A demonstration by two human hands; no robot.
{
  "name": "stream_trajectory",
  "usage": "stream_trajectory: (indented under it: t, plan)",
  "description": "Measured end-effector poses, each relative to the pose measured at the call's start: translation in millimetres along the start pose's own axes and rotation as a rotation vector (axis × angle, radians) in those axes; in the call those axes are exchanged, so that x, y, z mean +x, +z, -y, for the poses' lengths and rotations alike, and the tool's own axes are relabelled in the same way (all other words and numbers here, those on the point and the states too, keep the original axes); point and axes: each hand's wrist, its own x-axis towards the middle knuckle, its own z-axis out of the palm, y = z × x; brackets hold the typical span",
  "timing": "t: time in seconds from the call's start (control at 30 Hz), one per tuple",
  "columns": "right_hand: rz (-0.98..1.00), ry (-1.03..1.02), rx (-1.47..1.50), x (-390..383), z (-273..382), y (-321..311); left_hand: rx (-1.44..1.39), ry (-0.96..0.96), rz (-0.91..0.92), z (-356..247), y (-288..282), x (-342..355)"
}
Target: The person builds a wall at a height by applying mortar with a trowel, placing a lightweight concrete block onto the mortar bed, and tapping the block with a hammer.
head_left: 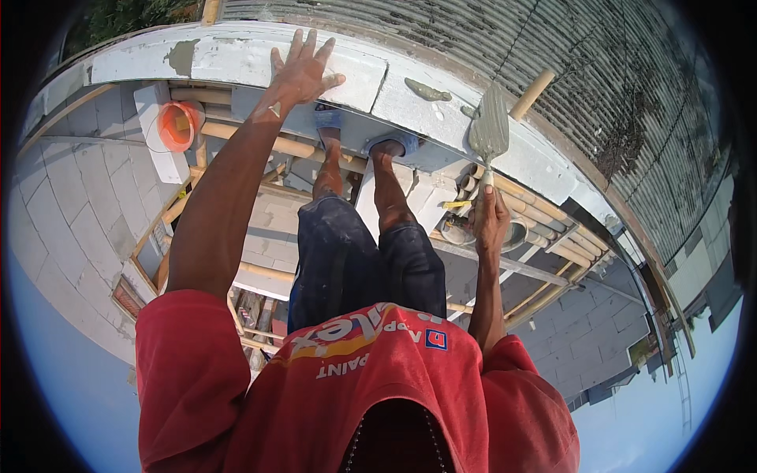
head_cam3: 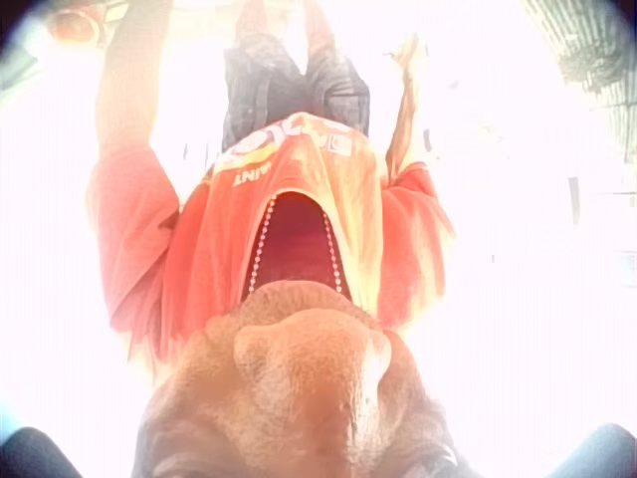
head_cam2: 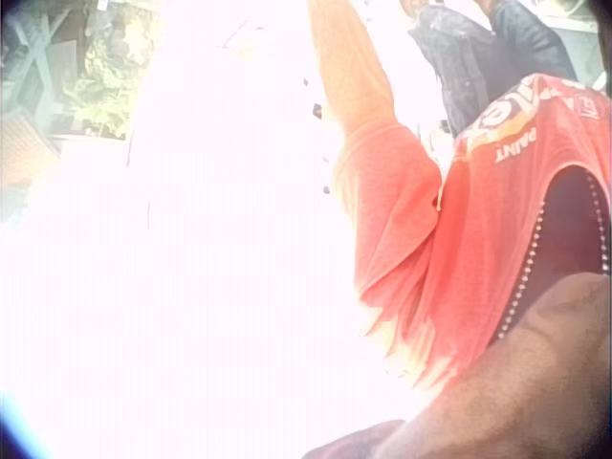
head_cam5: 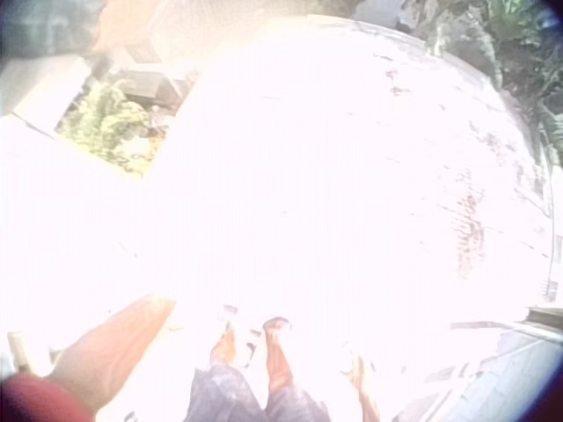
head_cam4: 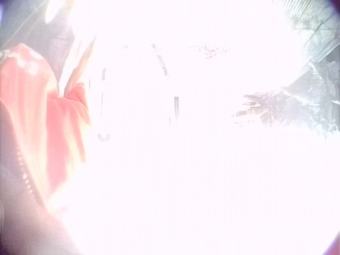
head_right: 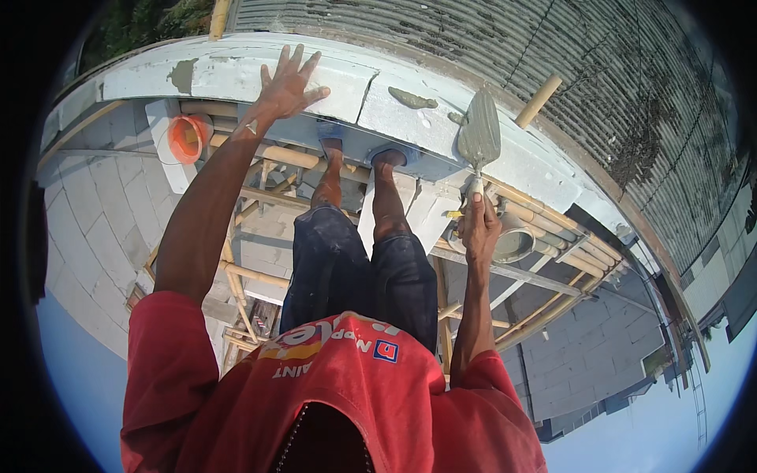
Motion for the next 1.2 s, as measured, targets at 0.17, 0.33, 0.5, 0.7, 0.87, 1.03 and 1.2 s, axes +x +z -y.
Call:
stream_trajectory:
  t: [0.17, 0.33, 0.5, 0.7, 0.87, 1.03, 1.2]
  plan:
    - [0.026, -0.002, -0.017, -8.8, 5.0, 49.6, -0.011, 0.005, 0.049, 0.0, -4.2, 1.4]
    - [0.022, -0.028, -0.077, -23.4, 1.1, 68.2, -0.058, 0.013, 0.078, -5.8, -10.6, 0.9]
    - [-0.014, 0.008, -0.083, -38.2, 6.6, 117.5, -0.027, 0.049, 0.104, 0.5, -7.7, 9.0]
    - [-0.273, -0.483, -0.578, -66.7, -3.4, 143.8, -0.019, 0.092, 0.167, -5.8, -12.6, 10.8]
    - [-0.37, -0.391, -0.603, -100.3, -1.5, 176.3, 0.008, 0.099, 0.193, -0.4, -14.9, 16.1]
    - [-0.463, -0.315, -0.453, -109.4, -5.0, 208.1, 0.032, 0.112, 0.218, -1.2, -15.3, 20.9]
    - [-0.464, -0.188, 0.042, -121.6, 10.9, 256.6, 0.084, 0.11, 0.247, 2.9, -16.2, 19.6]
